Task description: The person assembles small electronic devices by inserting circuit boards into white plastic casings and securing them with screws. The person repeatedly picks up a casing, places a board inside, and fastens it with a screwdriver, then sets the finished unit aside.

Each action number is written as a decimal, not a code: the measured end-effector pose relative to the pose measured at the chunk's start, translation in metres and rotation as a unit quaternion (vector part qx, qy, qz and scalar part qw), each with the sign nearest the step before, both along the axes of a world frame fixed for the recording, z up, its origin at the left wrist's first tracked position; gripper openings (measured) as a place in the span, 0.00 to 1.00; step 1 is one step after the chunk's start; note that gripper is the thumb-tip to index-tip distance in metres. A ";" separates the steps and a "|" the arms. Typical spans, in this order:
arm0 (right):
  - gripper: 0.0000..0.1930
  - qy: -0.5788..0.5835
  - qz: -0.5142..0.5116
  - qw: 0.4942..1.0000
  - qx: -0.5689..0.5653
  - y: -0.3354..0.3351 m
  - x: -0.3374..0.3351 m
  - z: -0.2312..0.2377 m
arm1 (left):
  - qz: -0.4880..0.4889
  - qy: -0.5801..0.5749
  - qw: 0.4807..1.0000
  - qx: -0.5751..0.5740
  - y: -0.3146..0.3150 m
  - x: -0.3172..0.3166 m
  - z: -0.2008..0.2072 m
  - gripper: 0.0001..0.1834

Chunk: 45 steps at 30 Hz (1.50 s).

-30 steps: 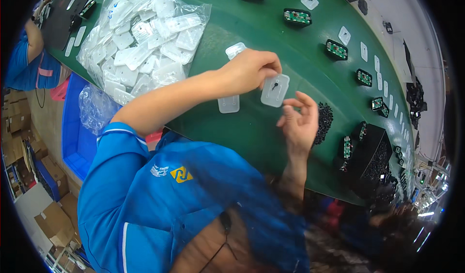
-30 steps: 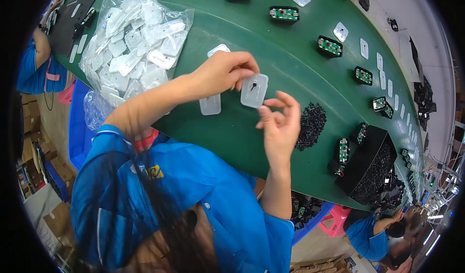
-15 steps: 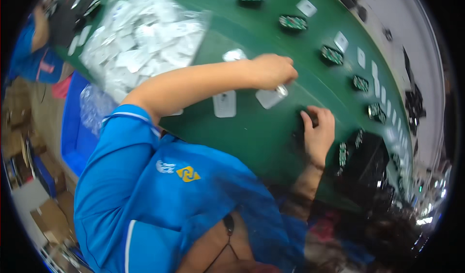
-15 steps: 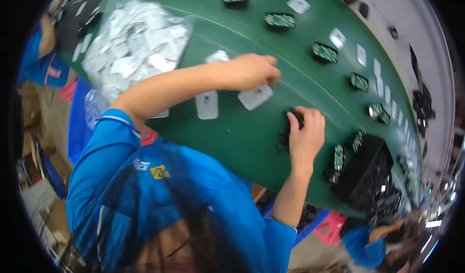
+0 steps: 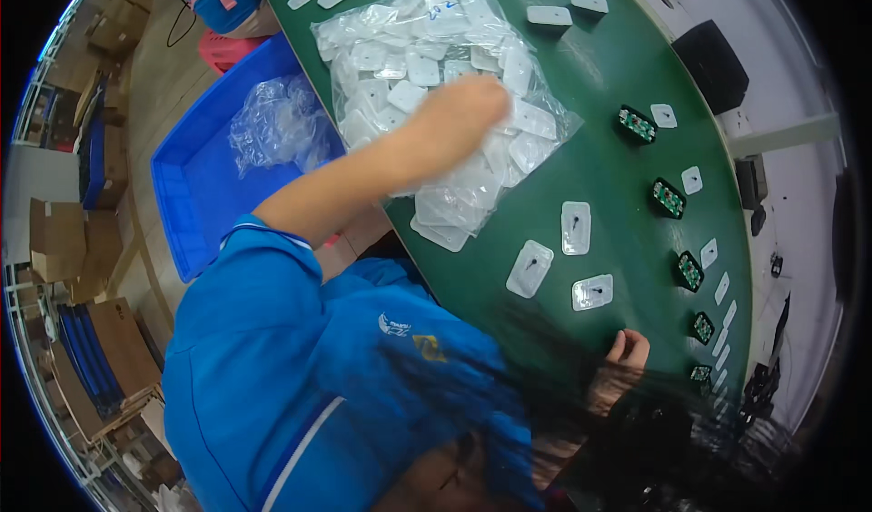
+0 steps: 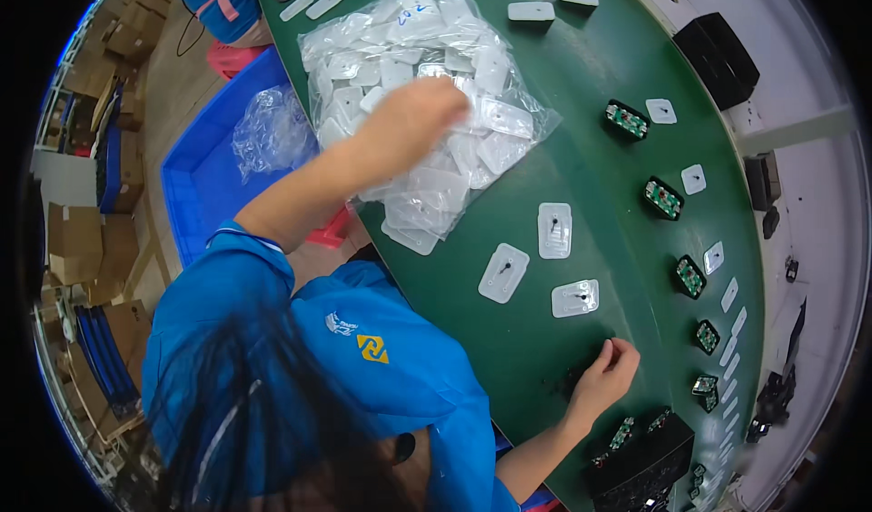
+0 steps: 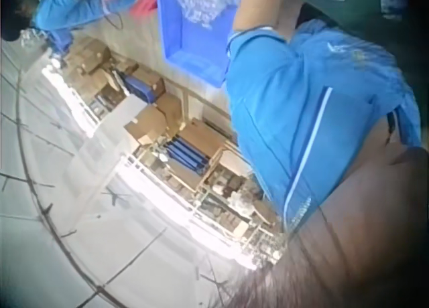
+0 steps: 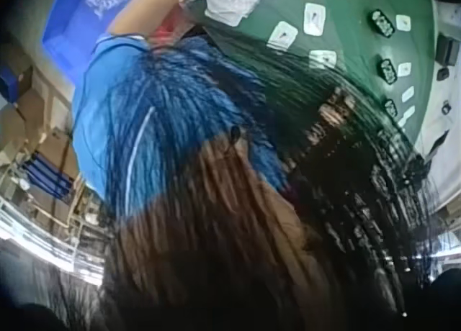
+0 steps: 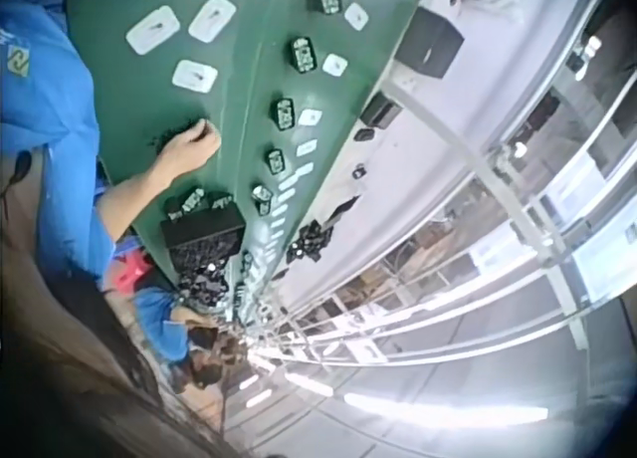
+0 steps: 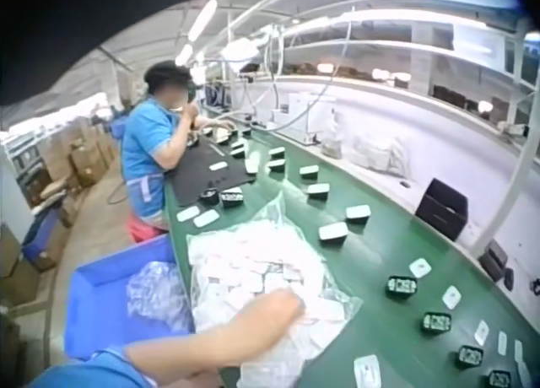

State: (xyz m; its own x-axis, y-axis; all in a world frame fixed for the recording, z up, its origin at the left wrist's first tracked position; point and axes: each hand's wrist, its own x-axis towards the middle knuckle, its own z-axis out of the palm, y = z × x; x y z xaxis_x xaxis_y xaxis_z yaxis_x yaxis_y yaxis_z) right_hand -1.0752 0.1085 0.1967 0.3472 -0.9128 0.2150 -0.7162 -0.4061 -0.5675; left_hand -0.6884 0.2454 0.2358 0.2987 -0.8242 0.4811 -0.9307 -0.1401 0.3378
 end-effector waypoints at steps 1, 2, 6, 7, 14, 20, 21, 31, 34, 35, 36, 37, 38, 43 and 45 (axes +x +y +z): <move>0.05 -0.020 -0.011 1.000 0.020 -0.001 -0.001 0.002 | 0.053 -0.019 0.998 0.012 0.009 0.017 -0.007 0.08; 0.05 -0.037 -0.018 0.999 0.026 -0.001 -0.004 0.003 | 0.068 -0.012 0.997 0.025 0.010 0.033 -0.017 0.09; 0.07 -0.052 -0.036 0.998 0.029 -0.001 0.003 0.015 | 0.122 -0.036 0.990 0.056 0.005 0.068 -0.035 0.15; 0.07 -0.060 -0.036 0.997 0.028 -0.001 0.004 0.017 | 0.127 -0.053 0.989 0.055 -0.001 0.068 -0.037 0.17; 0.07 -0.097 -0.020 0.995 0.016 0.006 0.002 0.015 | 0.165 0.030 0.965 0.204 -0.026 0.066 -0.014 0.21; 0.10 -0.214 -0.036 0.971 0.099 0.012 0.000 0.010 | 0.125 0.075 0.982 0.121 0.001 0.074 0.000 0.17; 0.10 -0.217 -0.040 0.970 0.102 0.016 0.006 0.018 | 0.117 0.053 0.990 0.058 0.006 0.070 0.001 0.16; 0.17 -0.409 0.153 0.866 0.243 0.056 0.068 0.064 | -0.275 0.285 0.916 -0.064 -0.018 -0.118 0.020 0.14; 0.17 -0.407 0.170 0.865 0.240 0.060 0.065 0.060 | -0.306 0.324 0.894 -0.038 -0.023 -0.148 0.020 0.14; 0.16 -0.389 0.157 0.880 0.223 0.060 0.064 0.058 | -0.310 0.311 0.898 -0.036 -0.025 -0.152 0.015 0.13; 0.16 -0.388 0.144 0.884 0.216 0.061 0.060 0.059 | -0.318 0.300 0.899 -0.034 -0.028 -0.156 0.013 0.13; 0.16 -0.387 0.133 0.888 0.210 0.061 0.057 0.059 | -0.325 0.289 0.900 -0.032 -0.030 -0.158 0.011 0.12; 0.16 -0.385 0.123 0.892 0.204 0.062 0.055 0.060 | -0.331 0.278 0.901 -0.031 -0.031 -0.161 0.010 0.12; 0.09 -0.367 0.088 0.900 0.216 0.063 0.050 0.058 | -0.331 0.303 0.893 -0.019 -0.033 -0.168 0.012 0.09; 0.05 -0.335 0.088 0.913 0.214 0.059 0.048 0.062 | -0.329 0.334 0.883 -0.006 -0.034 -0.168 0.013 0.08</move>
